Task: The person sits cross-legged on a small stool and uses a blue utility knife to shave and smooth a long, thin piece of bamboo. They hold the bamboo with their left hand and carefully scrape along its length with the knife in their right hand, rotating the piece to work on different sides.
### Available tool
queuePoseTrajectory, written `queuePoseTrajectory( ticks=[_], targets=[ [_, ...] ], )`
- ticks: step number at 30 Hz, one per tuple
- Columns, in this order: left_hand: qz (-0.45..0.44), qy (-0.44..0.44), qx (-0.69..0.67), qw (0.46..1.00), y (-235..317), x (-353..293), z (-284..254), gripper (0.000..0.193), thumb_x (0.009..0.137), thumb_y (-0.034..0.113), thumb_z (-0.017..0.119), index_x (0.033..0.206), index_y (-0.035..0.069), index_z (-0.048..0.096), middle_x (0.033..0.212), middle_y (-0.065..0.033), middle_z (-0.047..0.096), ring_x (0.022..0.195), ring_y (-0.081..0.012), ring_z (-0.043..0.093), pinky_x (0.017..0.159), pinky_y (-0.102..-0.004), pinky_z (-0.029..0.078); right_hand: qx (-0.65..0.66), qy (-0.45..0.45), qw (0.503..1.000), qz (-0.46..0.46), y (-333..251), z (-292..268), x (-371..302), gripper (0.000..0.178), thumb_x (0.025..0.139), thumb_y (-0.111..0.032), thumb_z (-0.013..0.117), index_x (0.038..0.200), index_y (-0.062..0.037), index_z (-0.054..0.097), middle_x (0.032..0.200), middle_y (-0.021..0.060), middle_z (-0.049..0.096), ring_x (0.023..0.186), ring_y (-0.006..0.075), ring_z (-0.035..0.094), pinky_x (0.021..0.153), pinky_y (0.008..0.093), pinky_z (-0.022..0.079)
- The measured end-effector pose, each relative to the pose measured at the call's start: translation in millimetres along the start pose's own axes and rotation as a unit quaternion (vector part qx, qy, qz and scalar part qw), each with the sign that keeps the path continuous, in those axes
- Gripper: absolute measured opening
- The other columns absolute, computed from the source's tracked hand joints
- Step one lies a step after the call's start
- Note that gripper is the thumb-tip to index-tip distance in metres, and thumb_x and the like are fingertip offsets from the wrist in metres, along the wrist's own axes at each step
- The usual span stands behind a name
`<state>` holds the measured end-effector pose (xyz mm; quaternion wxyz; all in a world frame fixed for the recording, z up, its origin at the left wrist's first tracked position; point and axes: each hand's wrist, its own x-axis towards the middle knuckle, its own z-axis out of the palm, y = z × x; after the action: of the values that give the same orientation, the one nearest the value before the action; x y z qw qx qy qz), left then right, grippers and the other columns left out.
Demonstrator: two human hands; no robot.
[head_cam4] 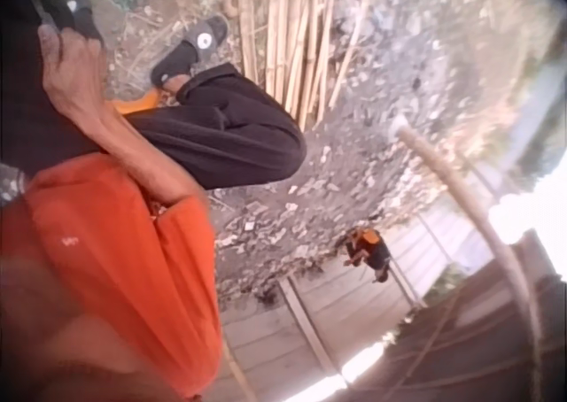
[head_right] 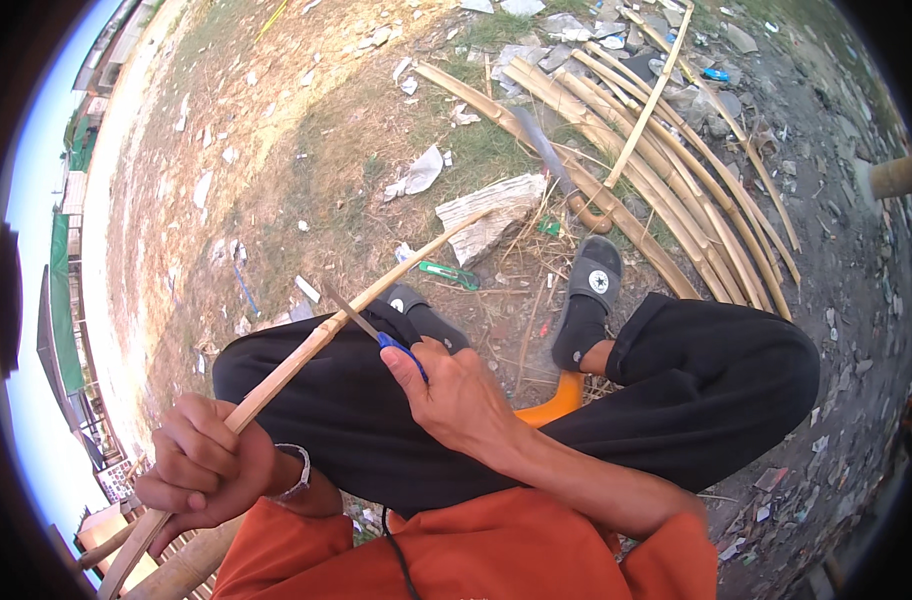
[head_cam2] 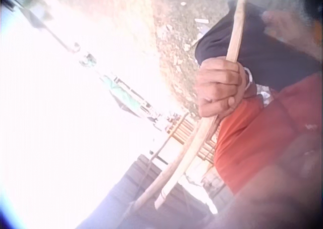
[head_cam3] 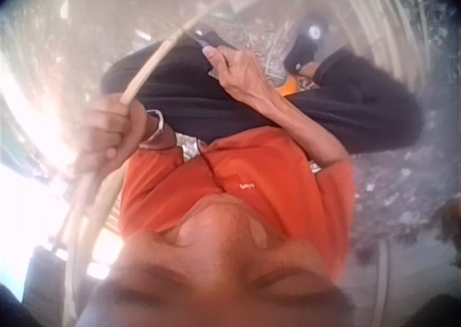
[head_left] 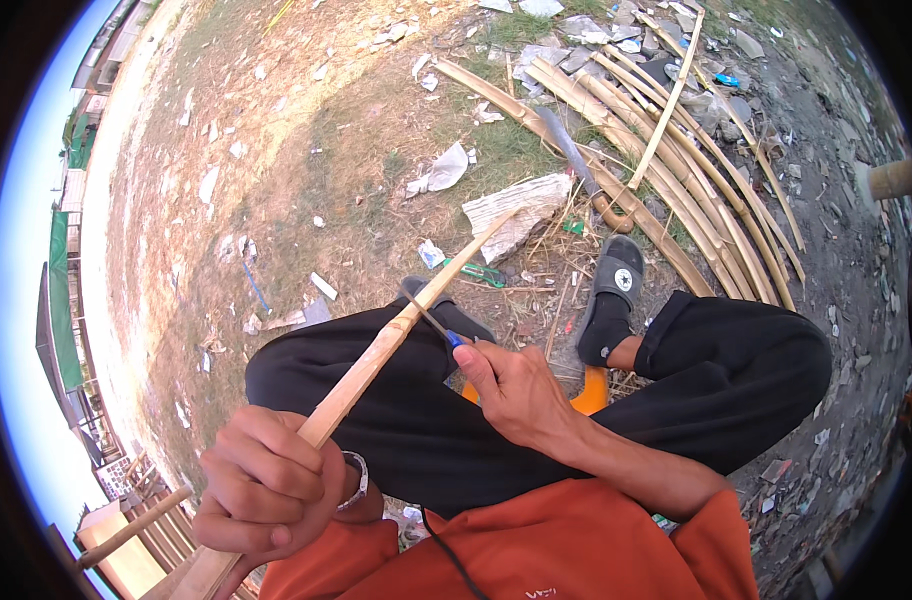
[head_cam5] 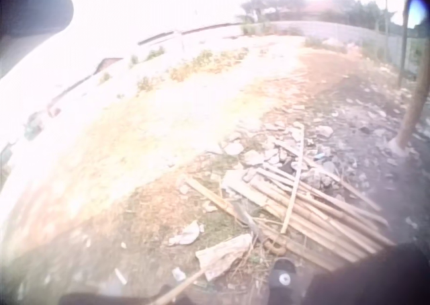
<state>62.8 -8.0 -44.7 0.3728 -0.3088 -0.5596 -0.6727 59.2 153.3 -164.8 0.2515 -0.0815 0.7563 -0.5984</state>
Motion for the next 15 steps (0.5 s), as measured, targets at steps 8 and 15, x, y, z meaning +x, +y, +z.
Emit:
queuePoseTrajectory(
  ticks=[8, 15],
  targets=[
    [-0.019, 0.007, -0.067, 0.998, -3.6, -0.9, 7.9, 0.054, 0.087, 0.059, 0.044, 0.06, 0.012, 0.037, 0.042, 0.0046, 0.03, 0.029, -0.0031, 0.023, 0.031, -0.0177, 0.016, -0.06, 0.008, 0.997, -0.045, -1.5, -0.5, -1.4, 0.041, 0.095, -0.033, 0.043, 0.078, 0.0003, 0.059, 0.054, 0.0217, 0.051, 0.051, 0.0392, 0.054, 0.052, 0.0439, 0.042],
    [-0.008, 0.008, 0.004, 1.0, 0.4, 2.5, -1.5, 0.054, 0.089, 0.056, 0.04, 0.062, 0.01, 0.039, 0.038, 0.0034, 0.033, 0.026, -0.0041, 0.03, 0.028, -0.017, 0.027, -0.056, 0.04, 0.995, -0.071, -7.7, 5.4, -2.6, 0.041, 0.093, -0.034, 0.045, 0.075, 0.0005, 0.058, 0.053, 0.023, 0.051, 0.054, 0.0433, 0.054, 0.049, 0.0463, 0.042]
  ],
)
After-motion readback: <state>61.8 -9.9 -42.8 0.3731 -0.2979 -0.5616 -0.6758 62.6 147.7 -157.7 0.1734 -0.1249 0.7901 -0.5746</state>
